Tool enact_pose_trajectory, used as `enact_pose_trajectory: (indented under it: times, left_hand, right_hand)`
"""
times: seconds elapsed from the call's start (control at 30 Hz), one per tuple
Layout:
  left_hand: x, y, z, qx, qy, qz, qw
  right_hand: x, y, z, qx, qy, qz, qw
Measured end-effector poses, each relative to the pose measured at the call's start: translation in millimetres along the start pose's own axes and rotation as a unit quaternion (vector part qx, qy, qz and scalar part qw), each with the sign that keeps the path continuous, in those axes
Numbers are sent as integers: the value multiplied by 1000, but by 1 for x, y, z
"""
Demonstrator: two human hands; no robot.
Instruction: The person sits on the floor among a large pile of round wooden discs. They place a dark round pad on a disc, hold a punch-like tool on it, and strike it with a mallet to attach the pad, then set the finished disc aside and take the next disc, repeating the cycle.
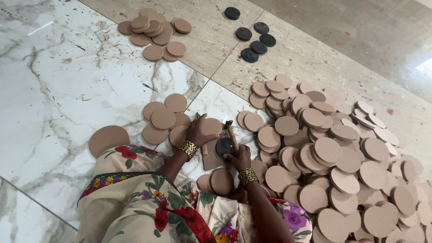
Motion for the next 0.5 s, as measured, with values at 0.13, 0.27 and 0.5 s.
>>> enact_pose_trajectory:
  times: [0.13,0.27,0.5]
  left_hand:
    - [-3,-4,-1,2,-1,-9,1000]
    - [-2,-2,0,-19,-12,-2,1000]
    - [-8,7,7,13,-62,-35,997]
  right_hand:
    - [7,-19,2,-56,72,64,994]
    - [8,-35,6,-47,75,75,993]
    - [-36,-41,0,26,88,-27,995]
Point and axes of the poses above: each hand's wrist, its own z-axis away from the middle knuckle, its own x-axis out of the palm, y = z × x, the point moved 2 cm from there along -z, towards the middle knuckle, and after that the axes turned 13 degrees about -y, right-handed, at the moved point
